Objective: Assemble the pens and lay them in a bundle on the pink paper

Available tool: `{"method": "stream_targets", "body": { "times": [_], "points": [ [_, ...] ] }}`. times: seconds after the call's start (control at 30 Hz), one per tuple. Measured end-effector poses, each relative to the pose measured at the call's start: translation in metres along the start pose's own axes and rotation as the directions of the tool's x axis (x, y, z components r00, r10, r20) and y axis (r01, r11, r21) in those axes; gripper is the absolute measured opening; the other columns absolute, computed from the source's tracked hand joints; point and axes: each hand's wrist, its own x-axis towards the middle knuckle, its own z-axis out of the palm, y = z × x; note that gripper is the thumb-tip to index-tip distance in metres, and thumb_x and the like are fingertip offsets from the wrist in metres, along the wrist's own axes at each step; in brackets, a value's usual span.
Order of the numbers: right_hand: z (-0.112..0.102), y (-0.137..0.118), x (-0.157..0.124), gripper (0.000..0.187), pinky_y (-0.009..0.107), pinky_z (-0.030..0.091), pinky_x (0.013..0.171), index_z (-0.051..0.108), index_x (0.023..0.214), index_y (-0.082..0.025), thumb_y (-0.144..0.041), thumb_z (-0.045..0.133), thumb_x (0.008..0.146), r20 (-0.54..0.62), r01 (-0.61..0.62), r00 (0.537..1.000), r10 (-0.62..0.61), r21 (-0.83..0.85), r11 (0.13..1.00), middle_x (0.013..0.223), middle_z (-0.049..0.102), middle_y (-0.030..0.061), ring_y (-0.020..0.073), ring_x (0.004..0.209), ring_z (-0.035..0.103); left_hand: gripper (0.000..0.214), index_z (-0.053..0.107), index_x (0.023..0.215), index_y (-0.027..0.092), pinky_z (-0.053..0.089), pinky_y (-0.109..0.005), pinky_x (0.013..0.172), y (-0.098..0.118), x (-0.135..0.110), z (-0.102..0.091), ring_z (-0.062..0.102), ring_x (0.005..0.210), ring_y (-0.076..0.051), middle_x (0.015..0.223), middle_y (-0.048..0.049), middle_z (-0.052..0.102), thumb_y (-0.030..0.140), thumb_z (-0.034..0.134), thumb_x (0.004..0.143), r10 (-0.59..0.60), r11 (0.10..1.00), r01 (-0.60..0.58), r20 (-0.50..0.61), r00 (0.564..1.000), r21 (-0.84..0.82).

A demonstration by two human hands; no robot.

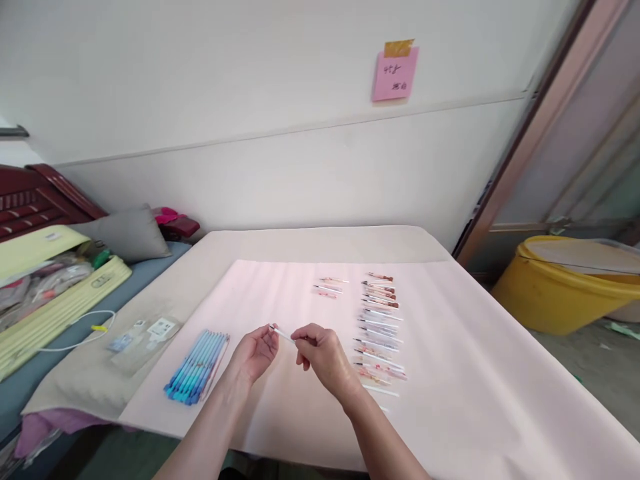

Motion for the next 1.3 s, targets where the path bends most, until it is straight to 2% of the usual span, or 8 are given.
{"method": "stream_targets", "body": {
  "times": [0.1, 0.23, 0.43, 0.63, 0.77, 0.87, 1.13, 1.3],
  "points": [
    [0.008, 0.002, -0.001, 0.014, 0.02, 0.039, 0.043, 0.062, 0.078, -0.017, -0.02, 0.049, 0.073, -0.013, 0.007, 1.0, -0.008, -0.101, 0.995, 0.047, 0.055, -0.0046, 0.008, 0.041, 0.048, 0.01, 0.055, 0.077, 0.007, 0.052, -0.016, 0.052, 0.007, 0.001, -0.005, 0.059, 0.057, -0.008, 0.068, -0.0041, 0.06, -0.001, 0.056, 0.073, 0.021, 0.998, -0.021, 0.002, 1.0, -0.066],
    [0.013, 0.004, -0.001, 0.014, 0.02, 0.04, 0.043, 0.061, 0.079, -0.017, -0.022, 0.049, 0.074, -0.047, -0.005, 0.999, -0.002, -0.149, 0.989, 0.047, 0.055, -0.0049, 0.0083, 0.04, 0.048, 0.014, 0.057, 0.082, 0.008, 0.052, -0.017, 0.051, 0.01, 0.001, -0.007, 0.06, 0.059, -0.009, 0.072, -0.0049, 0.061, 0.0, 0.061, 0.071, 0.062, 0.995, -0.062, -0.004, 0.998, -0.082],
    [0.013, 0.003, -0.003, 0.014, 0.021, 0.039, 0.042, 0.061, 0.077, -0.018, -0.023, 0.049, 0.072, -0.06, 0.004, 0.998, -0.013, -0.143, 0.99, 0.046, 0.054, -0.0049, 0.0091, 0.04, 0.048, 0.013, 0.057, 0.084, 0.01, 0.051, -0.017, 0.051, 0.008, -0.002, -0.007, 0.06, 0.06, -0.009, 0.074, -0.0059, 0.061, 0.005, 0.061, 0.073, 0.165, 0.985, -0.166, -0.022, 0.986, -0.05],
    [0.012, 0.002, -0.004, 0.013, 0.021, 0.039, 0.04, 0.061, 0.075, -0.018, -0.02, 0.049, 0.07, -0.073, 0.0, 0.997, -0.01, -0.136, 0.991, 0.045, 0.053, -0.0055, 0.0092, 0.038, 0.047, 0.012, 0.057, 0.086, 0.012, 0.051, -0.017, 0.053, 0.001, -0.003, -0.004, 0.059, 0.06, -0.009, 0.077, -0.0066, 0.061, 0.007, 0.06, 0.074, 0.202, 0.979, -0.202, -0.024, 0.979, -0.013],
    [0.008, 0.0, -0.003, 0.014, 0.021, 0.04, 0.04, 0.061, 0.076, -0.018, -0.019, 0.048, 0.07, -0.087, 0.002, 0.996, -0.014, -0.145, 0.989, 0.045, 0.053, -0.0052, 0.0094, 0.039, 0.048, 0.012, 0.056, 0.083, 0.011, 0.051, -0.017, 0.053, 0.004, -0.001, -0.004, 0.06, 0.061, -0.009, 0.075, -0.0065, 0.06, 0.004, 0.058, 0.074, 0.233, 0.971, -0.235, -0.055, 0.971, -0.037],
    [0.006, -0.002, -0.002, 0.014, 0.02, 0.04, 0.041, 0.061, 0.075, -0.018, -0.018, 0.048, 0.071, -0.079, -0.002, 0.997, -0.009, -0.147, 0.989, 0.046, 0.053, -0.0052, 0.0087, 0.039, 0.048, 0.011, 0.056, 0.082, 0.01, 0.05, -0.017, 0.052, 0.008, 0.0, -0.003, 0.06, 0.061, -0.009, 0.074, -0.0069, 0.059, 0.003, 0.057, 0.074, 0.242, 0.969, -0.245, -0.076, 0.967, -0.041],
    [0.009, -0.004, -0.002, 0.013, 0.02, 0.039, 0.04, 0.06, 0.074, -0.018, -0.018, 0.048, 0.071, -0.061, 0.01, 0.998, -0.019, -0.141, 0.99, 0.046, 0.053, -0.0056, 0.0086, 0.038, 0.047, 0.015, 0.057, 0.086, 0.012, 0.05, -0.017, 0.052, 0.002, -0.006, 0.002, 0.06, 0.062, -0.01, 0.076, -0.007, 0.061, 0.006, 0.061, 0.073, 0.268, 0.963, -0.268, 0.006, 0.964, 0.026],
    [0.009, -0.006, -0.005, 0.012, 0.02, 0.039, 0.04, 0.06, 0.075, -0.018, -0.019, 0.049, 0.071, -0.069, 0.024, 0.997, -0.035, -0.153, 0.988, 0.046, 0.053, -0.0051, 0.0085, 0.038, 0.047, 0.013, 0.056, 0.083, 0.012, 0.05, -0.016, 0.052, 0.003, -0.006, 0.0, 0.06, 0.06, -0.009, 0.075, -0.0063, 0.061, 0.005, 0.06, 0.073, 0.264, 0.964, -0.264, -0.014, 0.964, 0.012]
  ]
}}
